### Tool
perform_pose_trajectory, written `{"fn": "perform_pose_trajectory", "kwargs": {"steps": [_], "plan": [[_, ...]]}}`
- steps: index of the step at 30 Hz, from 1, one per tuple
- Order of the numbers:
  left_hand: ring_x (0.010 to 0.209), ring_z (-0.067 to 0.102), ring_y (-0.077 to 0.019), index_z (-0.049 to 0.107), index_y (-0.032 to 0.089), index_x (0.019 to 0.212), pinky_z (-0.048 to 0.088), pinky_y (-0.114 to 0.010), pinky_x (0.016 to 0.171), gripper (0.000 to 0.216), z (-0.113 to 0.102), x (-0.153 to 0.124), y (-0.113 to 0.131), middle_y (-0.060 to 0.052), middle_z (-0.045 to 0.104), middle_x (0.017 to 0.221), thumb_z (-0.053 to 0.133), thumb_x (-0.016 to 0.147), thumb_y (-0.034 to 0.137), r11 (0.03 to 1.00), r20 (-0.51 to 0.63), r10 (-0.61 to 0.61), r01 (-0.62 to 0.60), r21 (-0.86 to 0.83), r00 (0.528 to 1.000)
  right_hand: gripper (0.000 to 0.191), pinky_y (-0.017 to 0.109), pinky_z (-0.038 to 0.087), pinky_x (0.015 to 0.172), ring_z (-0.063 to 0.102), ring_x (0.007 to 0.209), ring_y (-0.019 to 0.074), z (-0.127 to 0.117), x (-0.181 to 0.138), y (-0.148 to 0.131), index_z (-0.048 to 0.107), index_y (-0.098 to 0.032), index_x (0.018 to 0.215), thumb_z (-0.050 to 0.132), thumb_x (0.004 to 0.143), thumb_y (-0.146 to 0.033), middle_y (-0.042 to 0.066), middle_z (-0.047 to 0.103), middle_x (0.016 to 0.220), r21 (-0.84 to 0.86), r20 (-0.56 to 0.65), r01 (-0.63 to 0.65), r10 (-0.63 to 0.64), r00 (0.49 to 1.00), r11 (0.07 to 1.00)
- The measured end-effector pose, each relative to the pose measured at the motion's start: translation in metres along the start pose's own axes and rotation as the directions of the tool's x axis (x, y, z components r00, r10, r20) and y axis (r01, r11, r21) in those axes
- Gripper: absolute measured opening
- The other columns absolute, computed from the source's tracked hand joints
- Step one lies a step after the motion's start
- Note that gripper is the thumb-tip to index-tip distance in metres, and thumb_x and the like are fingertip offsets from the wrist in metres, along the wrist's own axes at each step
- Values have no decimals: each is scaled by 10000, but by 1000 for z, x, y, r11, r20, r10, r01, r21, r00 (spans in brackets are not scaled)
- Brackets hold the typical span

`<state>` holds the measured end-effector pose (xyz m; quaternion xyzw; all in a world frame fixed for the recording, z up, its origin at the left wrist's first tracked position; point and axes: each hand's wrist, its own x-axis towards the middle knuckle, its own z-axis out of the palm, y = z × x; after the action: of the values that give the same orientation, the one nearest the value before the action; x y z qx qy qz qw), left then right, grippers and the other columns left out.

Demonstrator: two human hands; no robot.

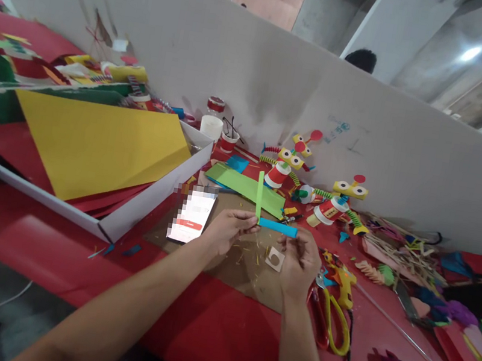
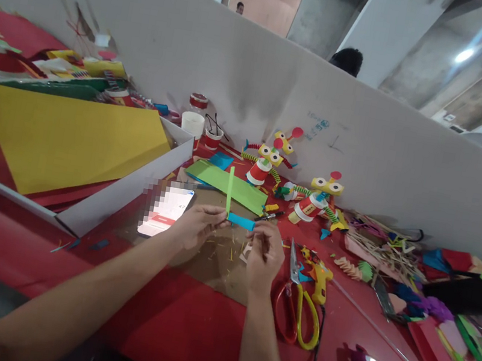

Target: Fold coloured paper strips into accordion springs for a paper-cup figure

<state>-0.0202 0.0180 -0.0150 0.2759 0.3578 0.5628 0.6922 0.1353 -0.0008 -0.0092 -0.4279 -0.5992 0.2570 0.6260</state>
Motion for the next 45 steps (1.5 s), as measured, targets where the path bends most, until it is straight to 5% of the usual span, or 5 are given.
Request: {"fn": "perform_pose_trajectory", "kwargs": {"steps": [5,11,26,34,45], "plan": [[595,579,-97,723,126,655,480,-227,650,181,4,-7,12,-46,652,622,806,556,252,985,75,-122,111,130,990,197,297,481,737,582,873,164,4,8,2,615,-259,939,602,754,-191,36,591,1022,30,325,-41,29,945,999],[595,592,-112,730,111,694,491,-258,672,175,8,-11,17,-64,672,651,789,569,219,964,70,-144,124,235,987,204,304,482,739,574,935,190,1,8,11,655,-262,924,587,758,-166,45,586,986,58,428,18,-41,903,998],[708,620,-147,699,134,749,477,-287,743,162,15,-8,-18,-42,685,731,726,608,209,982,-139,169,-154,111,976,300,375,512,795,652,819,203,28,-11,14,681,-182,958,678,713,-355,60,715,910,65,87,-387,382,920,920],[658,600,-136,703,140,725,464,-275,700,174,14,-7,-21,-21,664,664,747,569,201,985,-168,172,-165,55,971,174,349,500,783,636,796,190,29,-11,7,705,-169,812,661,734,-318,55,715,840,-8,74,-251,251,965,968],[717,616,-153,717,148,813,468,-299,737,277,20,-10,-24,-56,702,788,780,559,239,992,-129,125,-125,5,984,240,315,483,663,600,661,167,30,-12,3,713,-139,772,653,719,-365,42,707,733,84,-23,-409,412,911,909]]}}
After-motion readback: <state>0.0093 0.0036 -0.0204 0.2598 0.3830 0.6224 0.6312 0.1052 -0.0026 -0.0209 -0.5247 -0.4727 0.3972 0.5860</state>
